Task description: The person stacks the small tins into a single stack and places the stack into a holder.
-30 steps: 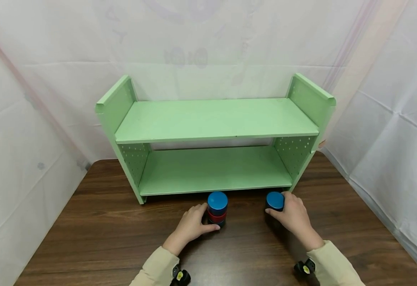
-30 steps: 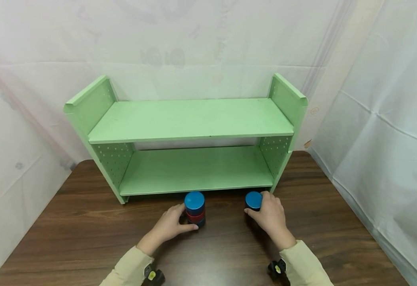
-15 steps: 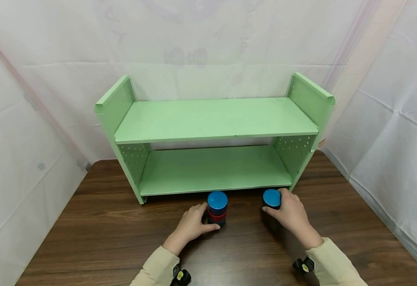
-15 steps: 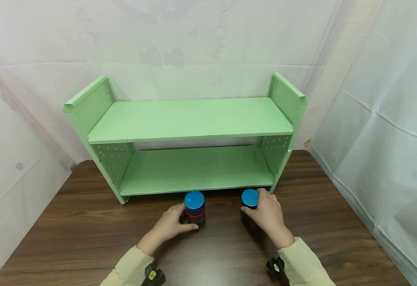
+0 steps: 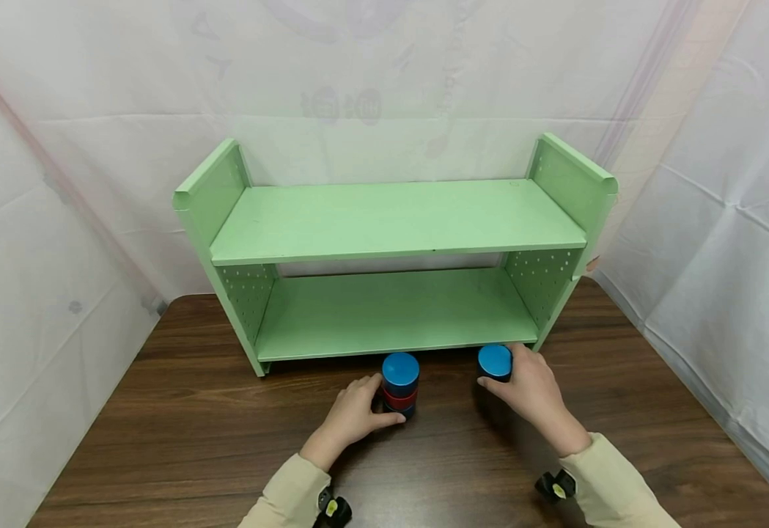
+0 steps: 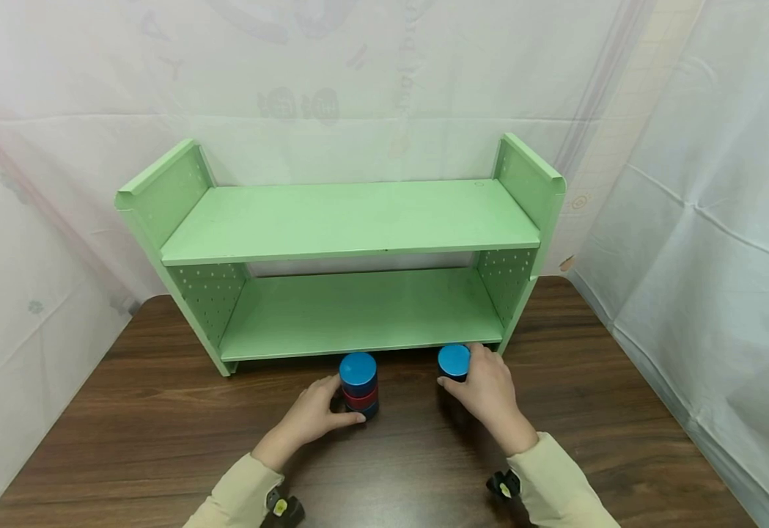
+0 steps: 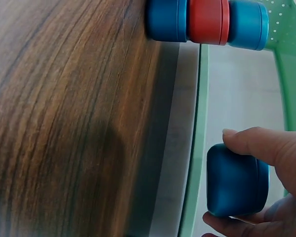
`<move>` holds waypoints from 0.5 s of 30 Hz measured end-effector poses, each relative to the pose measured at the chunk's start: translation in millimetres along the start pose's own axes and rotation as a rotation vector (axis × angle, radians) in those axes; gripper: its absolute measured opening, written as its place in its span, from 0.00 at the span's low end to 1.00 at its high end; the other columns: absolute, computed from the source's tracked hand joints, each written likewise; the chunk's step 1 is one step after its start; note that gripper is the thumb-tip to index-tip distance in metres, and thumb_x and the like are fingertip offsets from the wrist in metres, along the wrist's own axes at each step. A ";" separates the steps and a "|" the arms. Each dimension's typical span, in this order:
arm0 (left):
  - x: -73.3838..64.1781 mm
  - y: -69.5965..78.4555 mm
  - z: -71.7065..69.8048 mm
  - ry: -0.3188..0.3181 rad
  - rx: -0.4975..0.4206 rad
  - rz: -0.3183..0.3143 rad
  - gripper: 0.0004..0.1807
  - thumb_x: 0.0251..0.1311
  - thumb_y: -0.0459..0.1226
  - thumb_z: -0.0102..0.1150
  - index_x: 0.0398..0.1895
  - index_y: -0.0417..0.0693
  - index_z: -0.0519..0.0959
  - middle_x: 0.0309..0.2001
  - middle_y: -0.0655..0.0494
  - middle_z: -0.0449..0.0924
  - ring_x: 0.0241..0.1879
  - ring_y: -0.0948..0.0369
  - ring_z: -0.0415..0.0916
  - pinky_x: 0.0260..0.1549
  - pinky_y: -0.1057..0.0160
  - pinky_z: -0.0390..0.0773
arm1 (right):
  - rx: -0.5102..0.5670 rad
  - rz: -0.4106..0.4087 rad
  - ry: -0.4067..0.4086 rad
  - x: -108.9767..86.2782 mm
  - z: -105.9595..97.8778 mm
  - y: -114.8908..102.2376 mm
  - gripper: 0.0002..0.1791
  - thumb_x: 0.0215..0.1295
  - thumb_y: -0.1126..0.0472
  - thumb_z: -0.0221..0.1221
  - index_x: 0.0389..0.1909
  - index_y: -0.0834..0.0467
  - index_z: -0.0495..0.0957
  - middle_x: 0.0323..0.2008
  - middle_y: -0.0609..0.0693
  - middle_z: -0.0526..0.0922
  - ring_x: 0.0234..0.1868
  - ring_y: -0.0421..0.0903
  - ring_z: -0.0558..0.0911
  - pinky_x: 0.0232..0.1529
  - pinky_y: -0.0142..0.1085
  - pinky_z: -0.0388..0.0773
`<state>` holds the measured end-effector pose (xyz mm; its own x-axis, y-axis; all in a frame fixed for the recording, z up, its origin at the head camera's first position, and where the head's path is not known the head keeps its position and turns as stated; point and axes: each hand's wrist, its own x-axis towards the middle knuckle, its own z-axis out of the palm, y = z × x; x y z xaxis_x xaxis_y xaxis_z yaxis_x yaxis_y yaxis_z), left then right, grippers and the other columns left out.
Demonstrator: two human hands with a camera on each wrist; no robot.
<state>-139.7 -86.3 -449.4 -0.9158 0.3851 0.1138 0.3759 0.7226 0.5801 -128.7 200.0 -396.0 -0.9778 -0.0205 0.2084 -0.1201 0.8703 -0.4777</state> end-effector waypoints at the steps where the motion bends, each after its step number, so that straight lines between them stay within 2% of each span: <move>1: -0.4 -0.2 -0.4 0.000 0.000 -0.001 0.33 0.46 0.52 0.72 0.52 0.43 0.75 0.45 0.47 0.80 0.48 0.44 0.76 0.46 0.40 0.73 | -0.001 -0.004 -0.002 0.8 -0.2 -1.3 0.36 0.49 0.54 0.70 0.53 0.72 0.69 0.47 0.67 0.77 0.50 0.68 0.75 0.46 0.59 0.72; 4: -1.1 -0.6 -1.5 -0.003 0.000 -0.003 0.33 0.46 0.52 0.72 0.52 0.43 0.75 0.45 0.47 0.80 0.48 0.45 0.76 0.46 0.40 0.73 | -0.003 -0.009 -0.005 2.6 -0.9 -5.6 0.37 0.49 0.54 0.71 0.54 0.72 0.69 0.48 0.67 0.77 0.50 0.67 0.75 0.48 0.58 0.72; 15: 0.3 0.0 -0.5 -0.013 0.002 -0.006 0.33 0.47 0.52 0.71 0.53 0.44 0.75 0.46 0.48 0.80 0.49 0.45 0.75 0.47 0.40 0.73 | -0.005 -0.094 0.061 7.7 -3.0 -15.1 0.35 0.45 0.55 0.73 0.49 0.72 0.72 0.43 0.66 0.79 0.46 0.66 0.77 0.45 0.59 0.73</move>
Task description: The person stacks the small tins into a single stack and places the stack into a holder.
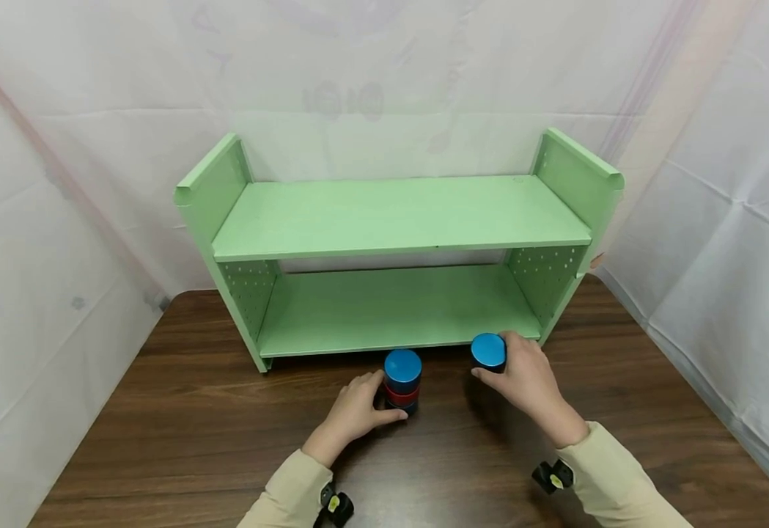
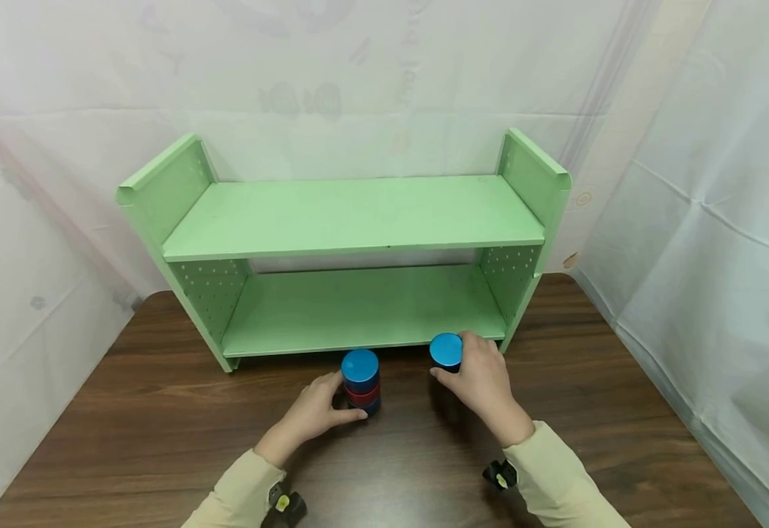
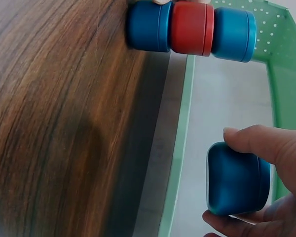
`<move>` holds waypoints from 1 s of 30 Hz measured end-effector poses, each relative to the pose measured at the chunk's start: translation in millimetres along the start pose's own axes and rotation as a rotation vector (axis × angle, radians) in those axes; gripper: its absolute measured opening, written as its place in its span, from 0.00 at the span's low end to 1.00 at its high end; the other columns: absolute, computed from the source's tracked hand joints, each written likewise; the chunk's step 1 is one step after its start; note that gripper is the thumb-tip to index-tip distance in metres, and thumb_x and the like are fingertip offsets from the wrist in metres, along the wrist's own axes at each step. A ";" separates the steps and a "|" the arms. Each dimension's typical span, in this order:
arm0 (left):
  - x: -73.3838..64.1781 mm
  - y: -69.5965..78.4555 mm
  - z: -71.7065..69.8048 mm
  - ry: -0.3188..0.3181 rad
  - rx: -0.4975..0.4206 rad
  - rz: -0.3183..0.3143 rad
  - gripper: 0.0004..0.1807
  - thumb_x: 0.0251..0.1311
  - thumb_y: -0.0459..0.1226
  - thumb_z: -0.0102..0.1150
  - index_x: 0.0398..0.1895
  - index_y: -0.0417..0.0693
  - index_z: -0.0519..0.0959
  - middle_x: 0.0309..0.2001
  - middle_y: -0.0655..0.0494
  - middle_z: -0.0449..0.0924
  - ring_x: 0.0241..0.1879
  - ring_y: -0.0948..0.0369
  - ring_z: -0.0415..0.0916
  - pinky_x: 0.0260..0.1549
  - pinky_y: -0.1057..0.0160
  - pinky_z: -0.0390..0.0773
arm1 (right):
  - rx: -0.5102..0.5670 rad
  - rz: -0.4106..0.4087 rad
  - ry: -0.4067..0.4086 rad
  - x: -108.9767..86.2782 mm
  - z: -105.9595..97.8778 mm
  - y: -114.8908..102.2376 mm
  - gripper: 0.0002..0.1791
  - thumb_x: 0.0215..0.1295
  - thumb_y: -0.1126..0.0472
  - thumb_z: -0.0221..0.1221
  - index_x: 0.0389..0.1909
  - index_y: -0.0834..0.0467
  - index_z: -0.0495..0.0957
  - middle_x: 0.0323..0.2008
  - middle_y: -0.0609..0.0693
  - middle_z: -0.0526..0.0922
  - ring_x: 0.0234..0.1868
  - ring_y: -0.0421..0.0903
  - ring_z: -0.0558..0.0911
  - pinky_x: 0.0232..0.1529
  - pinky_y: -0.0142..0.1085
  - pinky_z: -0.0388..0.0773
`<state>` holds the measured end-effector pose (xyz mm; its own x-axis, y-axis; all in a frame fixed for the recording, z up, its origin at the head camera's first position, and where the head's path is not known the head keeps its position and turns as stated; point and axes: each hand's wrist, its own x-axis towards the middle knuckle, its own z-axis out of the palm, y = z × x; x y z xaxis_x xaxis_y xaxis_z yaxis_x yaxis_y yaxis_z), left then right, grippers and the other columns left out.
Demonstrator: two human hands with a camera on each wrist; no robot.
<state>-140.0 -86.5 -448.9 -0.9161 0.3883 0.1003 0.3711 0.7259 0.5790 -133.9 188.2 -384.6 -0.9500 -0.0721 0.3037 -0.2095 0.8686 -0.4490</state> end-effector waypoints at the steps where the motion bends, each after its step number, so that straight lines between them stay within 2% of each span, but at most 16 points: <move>1: 0.1 -0.3 0.1 0.000 0.000 0.001 0.33 0.47 0.52 0.71 0.53 0.44 0.75 0.46 0.48 0.80 0.49 0.45 0.75 0.46 0.40 0.73 | -0.001 -0.003 -0.001 0.1 -0.1 -1.3 0.35 0.45 0.54 0.73 0.48 0.72 0.72 0.43 0.65 0.80 0.46 0.66 0.77 0.44 0.58 0.73; 7: -0.9 -0.8 -1.0 0.003 -0.002 -0.008 0.33 0.47 0.52 0.71 0.53 0.44 0.75 0.46 0.48 0.80 0.49 0.45 0.75 0.47 0.41 0.73 | 0.003 -0.009 -0.031 2.6 -0.5 -8.4 0.34 0.47 0.53 0.72 0.50 0.70 0.72 0.45 0.65 0.79 0.47 0.65 0.76 0.46 0.57 0.72; 30: 0.9 -0.5 -0.3 0.005 0.001 -0.005 0.33 0.46 0.52 0.72 0.52 0.43 0.75 0.45 0.47 0.80 0.48 0.45 0.75 0.47 0.40 0.72 | 0.026 -0.062 -0.053 10.4 -11.4 -35.7 0.36 0.49 0.51 0.71 0.53 0.70 0.70 0.48 0.65 0.78 0.50 0.63 0.75 0.49 0.54 0.71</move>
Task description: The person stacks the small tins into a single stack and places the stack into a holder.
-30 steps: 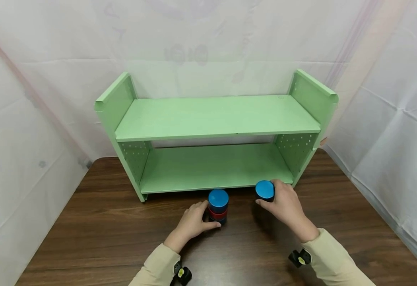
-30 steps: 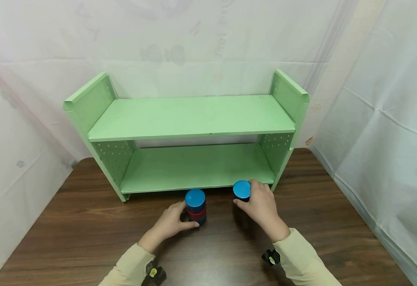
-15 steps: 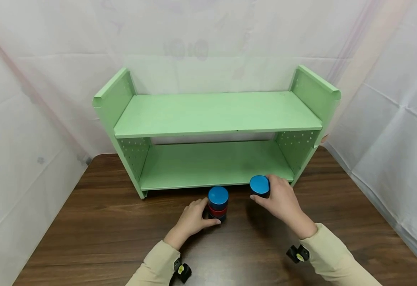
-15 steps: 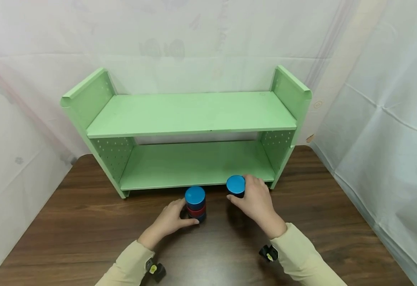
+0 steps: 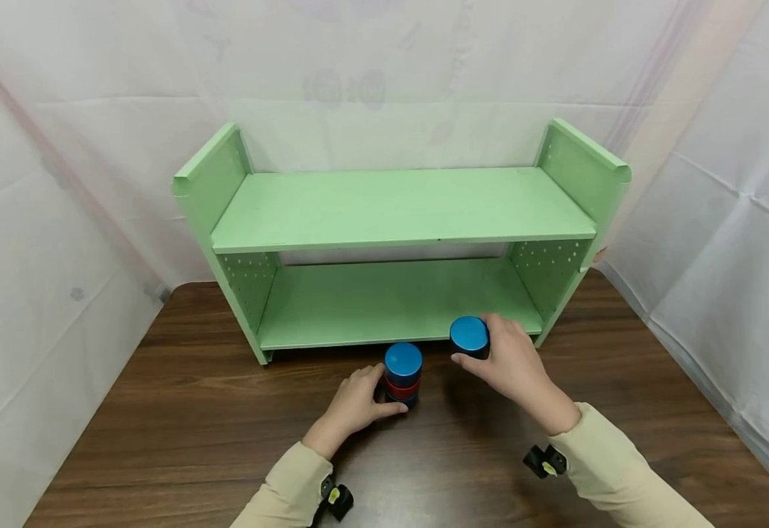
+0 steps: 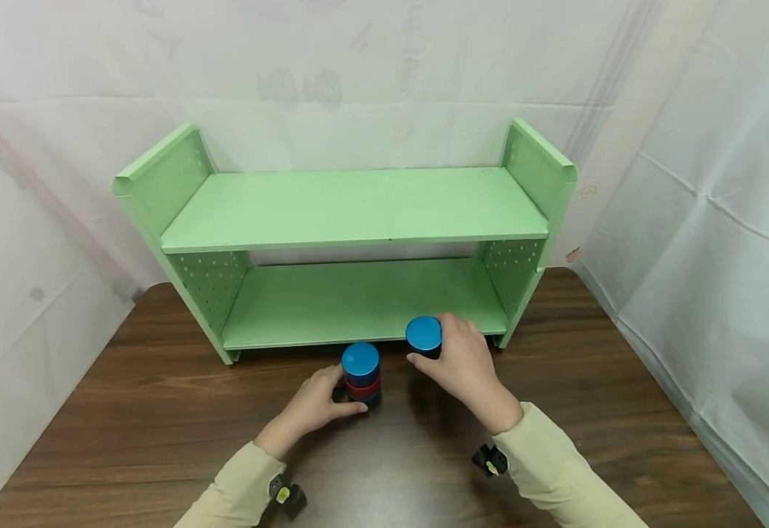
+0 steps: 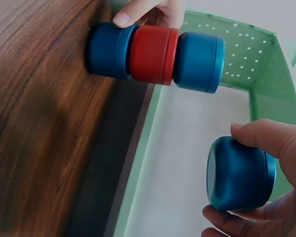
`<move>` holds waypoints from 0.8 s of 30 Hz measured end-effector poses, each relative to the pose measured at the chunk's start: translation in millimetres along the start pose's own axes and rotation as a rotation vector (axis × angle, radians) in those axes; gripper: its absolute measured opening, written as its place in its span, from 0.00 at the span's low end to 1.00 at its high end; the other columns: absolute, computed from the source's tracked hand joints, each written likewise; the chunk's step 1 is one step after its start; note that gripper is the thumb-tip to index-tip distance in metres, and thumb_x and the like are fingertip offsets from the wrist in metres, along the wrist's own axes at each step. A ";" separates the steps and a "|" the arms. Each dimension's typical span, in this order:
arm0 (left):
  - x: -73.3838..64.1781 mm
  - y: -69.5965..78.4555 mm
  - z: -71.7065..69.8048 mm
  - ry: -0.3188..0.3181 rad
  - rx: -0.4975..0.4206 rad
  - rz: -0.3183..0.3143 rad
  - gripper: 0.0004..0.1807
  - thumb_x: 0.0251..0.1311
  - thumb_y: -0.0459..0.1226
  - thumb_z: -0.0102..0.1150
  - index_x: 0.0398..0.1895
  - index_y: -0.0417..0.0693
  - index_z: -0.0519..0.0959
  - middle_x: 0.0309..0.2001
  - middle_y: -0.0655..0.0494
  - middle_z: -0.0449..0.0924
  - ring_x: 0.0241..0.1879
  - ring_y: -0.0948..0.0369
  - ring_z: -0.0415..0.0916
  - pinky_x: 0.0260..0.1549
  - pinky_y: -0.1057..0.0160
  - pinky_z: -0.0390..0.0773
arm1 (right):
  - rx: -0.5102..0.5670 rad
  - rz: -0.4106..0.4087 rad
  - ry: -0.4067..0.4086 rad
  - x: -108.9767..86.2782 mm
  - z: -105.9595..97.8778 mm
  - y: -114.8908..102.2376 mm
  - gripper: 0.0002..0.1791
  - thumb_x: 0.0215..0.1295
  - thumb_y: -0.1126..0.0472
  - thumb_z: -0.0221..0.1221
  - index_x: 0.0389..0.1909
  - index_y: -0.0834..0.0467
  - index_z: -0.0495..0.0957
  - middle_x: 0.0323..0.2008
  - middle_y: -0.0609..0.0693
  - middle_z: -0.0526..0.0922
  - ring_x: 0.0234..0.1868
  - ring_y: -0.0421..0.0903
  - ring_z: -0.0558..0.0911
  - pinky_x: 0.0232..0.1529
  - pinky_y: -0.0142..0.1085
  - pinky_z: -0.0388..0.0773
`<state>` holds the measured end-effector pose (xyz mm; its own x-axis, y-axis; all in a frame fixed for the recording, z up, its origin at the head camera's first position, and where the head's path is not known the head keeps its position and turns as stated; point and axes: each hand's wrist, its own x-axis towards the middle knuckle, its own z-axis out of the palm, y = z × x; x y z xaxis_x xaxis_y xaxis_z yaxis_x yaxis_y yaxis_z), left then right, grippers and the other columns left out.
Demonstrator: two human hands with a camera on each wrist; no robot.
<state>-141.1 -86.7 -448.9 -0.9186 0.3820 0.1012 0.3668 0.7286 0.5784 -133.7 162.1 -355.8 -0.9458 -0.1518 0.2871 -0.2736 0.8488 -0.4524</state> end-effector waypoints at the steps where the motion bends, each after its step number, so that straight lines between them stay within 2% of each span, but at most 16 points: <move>1: 0.1 -0.2 0.0 0.000 0.001 -0.002 0.33 0.46 0.52 0.72 0.52 0.43 0.75 0.45 0.47 0.80 0.48 0.45 0.75 0.47 0.41 0.72 | 0.004 -0.003 -0.002 0.6 -0.3 -1.6 0.36 0.49 0.51 0.71 0.53 0.70 0.70 0.48 0.65 0.79 0.50 0.62 0.74 0.49 0.53 0.71; 14: -0.4 -0.3 0.3 -0.011 -0.011 0.005 0.33 0.46 0.52 0.71 0.53 0.44 0.75 0.45 0.48 0.80 0.47 0.46 0.76 0.47 0.40 0.72 | 0.053 -0.005 -0.030 2.9 2.6 -21.2 0.37 0.50 0.50 0.71 0.55 0.68 0.70 0.50 0.63 0.78 0.52 0.61 0.73 0.49 0.53 0.74; 24: 0.4 -0.8 -0.9 -0.006 -0.015 0.009 0.32 0.47 0.51 0.71 0.53 0.45 0.75 0.44 0.48 0.80 0.46 0.47 0.76 0.45 0.41 0.73 | 0.074 -0.047 -0.048 8.5 2.2 -41.4 0.36 0.50 0.51 0.71 0.56 0.66 0.71 0.50 0.61 0.78 0.52 0.59 0.74 0.48 0.51 0.75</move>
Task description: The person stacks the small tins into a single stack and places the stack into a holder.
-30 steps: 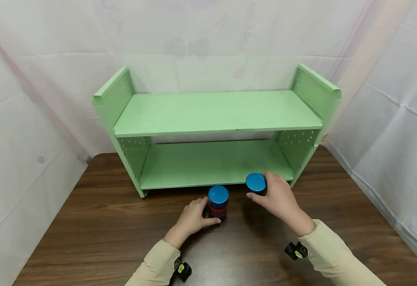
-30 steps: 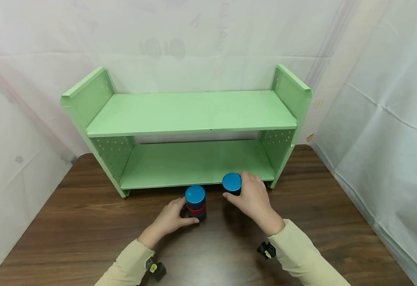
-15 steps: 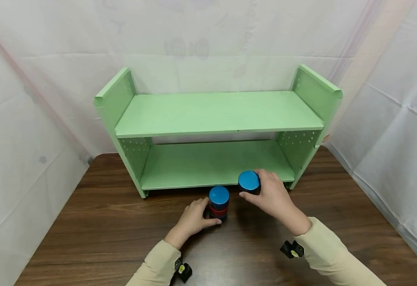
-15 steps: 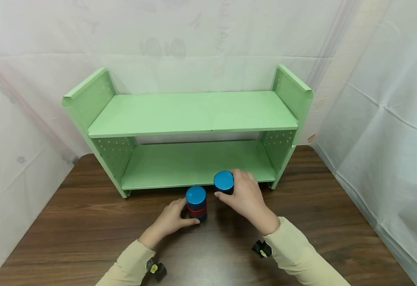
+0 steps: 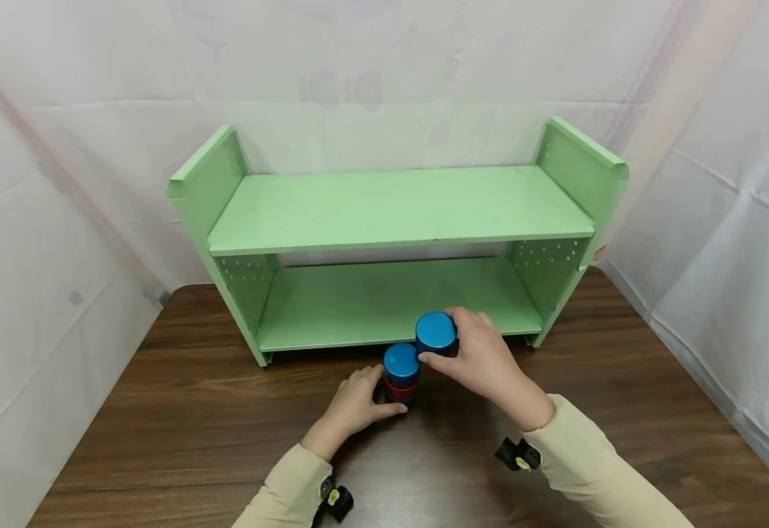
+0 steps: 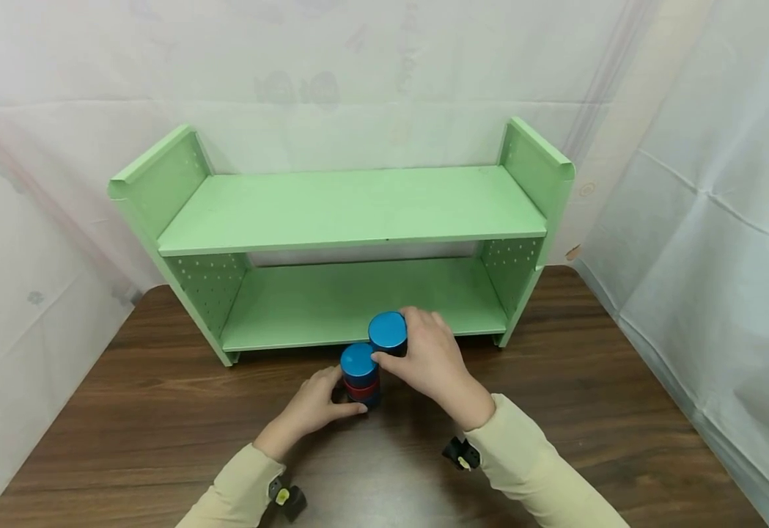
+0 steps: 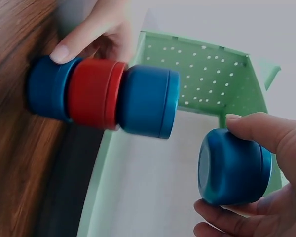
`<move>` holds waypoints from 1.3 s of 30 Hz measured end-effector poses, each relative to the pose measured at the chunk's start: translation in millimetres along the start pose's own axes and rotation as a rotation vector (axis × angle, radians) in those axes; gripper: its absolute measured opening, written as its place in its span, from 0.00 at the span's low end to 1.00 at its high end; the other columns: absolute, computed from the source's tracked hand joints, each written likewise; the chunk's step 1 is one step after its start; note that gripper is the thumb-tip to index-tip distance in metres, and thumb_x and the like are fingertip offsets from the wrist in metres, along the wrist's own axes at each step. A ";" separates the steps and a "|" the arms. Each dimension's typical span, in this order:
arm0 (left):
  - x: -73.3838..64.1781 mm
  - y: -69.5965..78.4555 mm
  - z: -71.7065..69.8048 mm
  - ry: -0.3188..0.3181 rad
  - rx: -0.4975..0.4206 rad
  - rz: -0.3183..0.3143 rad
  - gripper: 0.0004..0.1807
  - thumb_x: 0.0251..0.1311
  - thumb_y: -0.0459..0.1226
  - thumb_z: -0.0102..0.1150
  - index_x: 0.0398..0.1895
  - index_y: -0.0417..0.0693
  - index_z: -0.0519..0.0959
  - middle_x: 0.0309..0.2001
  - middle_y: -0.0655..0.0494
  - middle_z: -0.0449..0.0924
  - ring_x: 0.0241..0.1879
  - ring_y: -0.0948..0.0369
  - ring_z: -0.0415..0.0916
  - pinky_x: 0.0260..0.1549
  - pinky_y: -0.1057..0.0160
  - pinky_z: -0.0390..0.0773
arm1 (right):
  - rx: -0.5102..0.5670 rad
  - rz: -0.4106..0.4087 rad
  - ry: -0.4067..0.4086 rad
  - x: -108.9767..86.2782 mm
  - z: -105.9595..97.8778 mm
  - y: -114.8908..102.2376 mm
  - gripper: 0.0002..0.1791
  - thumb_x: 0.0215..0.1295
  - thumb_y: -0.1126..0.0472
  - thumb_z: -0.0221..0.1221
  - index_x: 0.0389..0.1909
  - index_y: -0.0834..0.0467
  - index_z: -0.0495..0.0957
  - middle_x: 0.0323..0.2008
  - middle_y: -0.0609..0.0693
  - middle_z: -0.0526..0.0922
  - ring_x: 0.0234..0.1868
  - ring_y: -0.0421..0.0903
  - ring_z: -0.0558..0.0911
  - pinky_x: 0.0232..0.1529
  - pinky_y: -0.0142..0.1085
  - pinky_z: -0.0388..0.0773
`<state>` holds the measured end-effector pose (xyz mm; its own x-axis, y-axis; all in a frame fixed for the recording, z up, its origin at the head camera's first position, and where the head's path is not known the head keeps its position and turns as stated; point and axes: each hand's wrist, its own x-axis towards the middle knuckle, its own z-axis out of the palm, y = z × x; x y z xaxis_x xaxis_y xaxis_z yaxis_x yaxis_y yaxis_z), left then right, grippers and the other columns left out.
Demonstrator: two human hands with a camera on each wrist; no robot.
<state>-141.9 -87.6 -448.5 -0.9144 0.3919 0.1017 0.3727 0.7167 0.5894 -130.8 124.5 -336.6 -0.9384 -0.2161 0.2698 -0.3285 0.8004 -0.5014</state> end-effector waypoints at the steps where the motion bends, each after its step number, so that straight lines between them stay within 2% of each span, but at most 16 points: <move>1: 0.1 0.2 -0.2 -0.002 -0.002 -0.001 0.32 0.47 0.52 0.71 0.53 0.45 0.75 0.44 0.48 0.80 0.46 0.47 0.76 0.45 0.41 0.73 | 0.005 -0.001 -0.005 0.6 0.4 -1.8 0.36 0.50 0.51 0.71 0.56 0.66 0.71 0.50 0.60 0.78 0.52 0.58 0.73 0.48 0.51 0.75; 9: 0.5 0.0 0.9 -0.009 -0.004 -0.011 0.33 0.48 0.52 0.70 0.55 0.46 0.74 0.46 0.48 0.79 0.48 0.46 0.75 0.47 0.40 0.72 | 0.054 -0.019 -0.033 2.2 6.0 -11.4 0.37 0.49 0.50 0.72 0.56 0.65 0.71 0.50 0.59 0.78 0.53 0.57 0.73 0.49 0.50 0.76; 18: 0.6 0.3 0.4 -0.006 -0.015 -0.007 0.32 0.49 0.52 0.70 0.55 0.47 0.74 0.47 0.48 0.79 0.48 0.46 0.75 0.47 0.40 0.72 | 0.056 -0.052 -0.050 2.8 11.0 -17.1 0.36 0.49 0.50 0.72 0.56 0.63 0.71 0.50 0.57 0.78 0.53 0.56 0.74 0.51 0.49 0.75; 26: 1.0 -0.7 0.9 -0.005 -0.017 -0.007 0.32 0.49 0.52 0.70 0.55 0.48 0.74 0.46 0.48 0.79 0.48 0.46 0.75 0.47 0.40 0.72 | 0.073 -0.046 -0.078 5.4 18.0 -17.7 0.37 0.49 0.50 0.72 0.57 0.63 0.71 0.51 0.56 0.78 0.54 0.56 0.74 0.51 0.49 0.75; 39: 0.9 -0.7 1.3 0.000 -0.015 -0.006 0.33 0.48 0.52 0.70 0.56 0.48 0.74 0.47 0.48 0.79 0.49 0.45 0.75 0.47 0.39 0.71 | 0.084 -0.080 -0.095 6.6 28.1 -15.5 0.36 0.48 0.52 0.73 0.56 0.63 0.71 0.50 0.57 0.78 0.54 0.57 0.74 0.55 0.52 0.70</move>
<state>-142.8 -87.0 -449.9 -0.9164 0.3880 0.0982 0.3651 0.7100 0.6022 -134.9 95.0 -350.1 -0.9136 -0.3323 0.2344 -0.4065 0.7296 -0.5499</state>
